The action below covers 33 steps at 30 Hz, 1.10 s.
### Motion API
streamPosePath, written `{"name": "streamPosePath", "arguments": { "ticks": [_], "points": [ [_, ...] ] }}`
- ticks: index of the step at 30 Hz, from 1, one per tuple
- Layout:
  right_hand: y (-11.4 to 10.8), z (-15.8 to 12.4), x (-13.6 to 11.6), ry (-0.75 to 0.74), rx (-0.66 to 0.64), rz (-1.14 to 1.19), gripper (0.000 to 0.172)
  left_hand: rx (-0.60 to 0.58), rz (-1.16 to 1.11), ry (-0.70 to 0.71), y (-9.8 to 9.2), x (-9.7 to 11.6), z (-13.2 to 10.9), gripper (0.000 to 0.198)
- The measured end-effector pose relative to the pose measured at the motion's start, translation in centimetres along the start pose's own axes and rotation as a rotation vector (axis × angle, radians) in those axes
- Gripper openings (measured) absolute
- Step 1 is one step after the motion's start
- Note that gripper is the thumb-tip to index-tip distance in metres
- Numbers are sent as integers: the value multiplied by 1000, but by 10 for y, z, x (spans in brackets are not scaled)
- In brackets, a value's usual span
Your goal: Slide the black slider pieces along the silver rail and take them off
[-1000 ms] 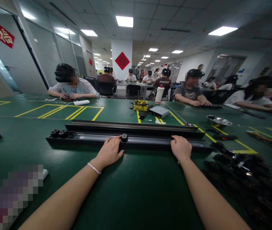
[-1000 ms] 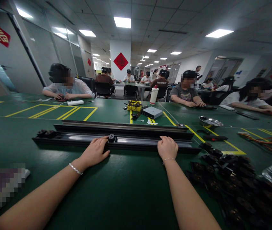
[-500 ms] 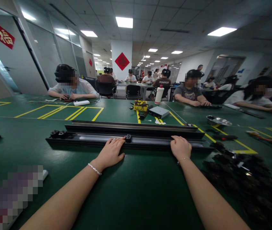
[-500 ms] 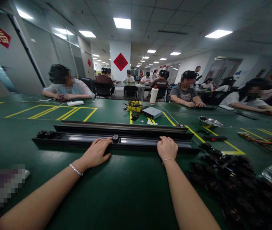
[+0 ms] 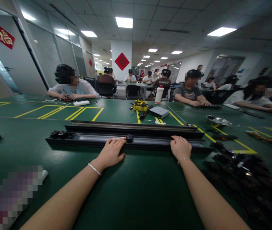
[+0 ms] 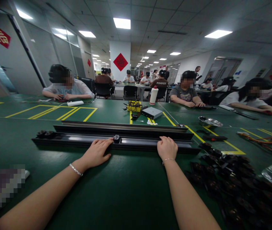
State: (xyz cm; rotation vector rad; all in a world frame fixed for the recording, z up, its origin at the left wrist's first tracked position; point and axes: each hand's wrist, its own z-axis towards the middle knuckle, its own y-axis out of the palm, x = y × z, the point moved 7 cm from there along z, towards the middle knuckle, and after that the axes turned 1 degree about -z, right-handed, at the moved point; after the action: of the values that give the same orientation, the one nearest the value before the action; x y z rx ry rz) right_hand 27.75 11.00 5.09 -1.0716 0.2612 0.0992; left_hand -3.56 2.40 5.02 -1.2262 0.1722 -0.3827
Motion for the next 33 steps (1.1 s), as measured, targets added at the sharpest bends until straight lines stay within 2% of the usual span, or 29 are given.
{"name": "streamPosePath", "arguments": {
  "ticks": [10,14,17,21,23,27,33],
  "points": [
    [2,-1,1,7,16,23,41,-39,52,-1,0,4,2,58],
    [0,-3,-7,-5,35,31,40,-49,76,6,0,5,2,60],
    [-1,-9,-33,-131,16,69,39,-56,93,10,0,6,3,62],
    [-2,-35,-94,-488,-84,173,41,-65,127,-1,2,9,3,64],
    [-5,-53,-121,-612,-131,186,43,-55,128,-1,2,10,3,63],
    [-5,-80,-152,-680,-218,111,43,-41,107,-2,3,9,3,63],
    [3,-92,-159,-693,-300,25,44,-41,105,9,3,9,3,63]
  ]
}}
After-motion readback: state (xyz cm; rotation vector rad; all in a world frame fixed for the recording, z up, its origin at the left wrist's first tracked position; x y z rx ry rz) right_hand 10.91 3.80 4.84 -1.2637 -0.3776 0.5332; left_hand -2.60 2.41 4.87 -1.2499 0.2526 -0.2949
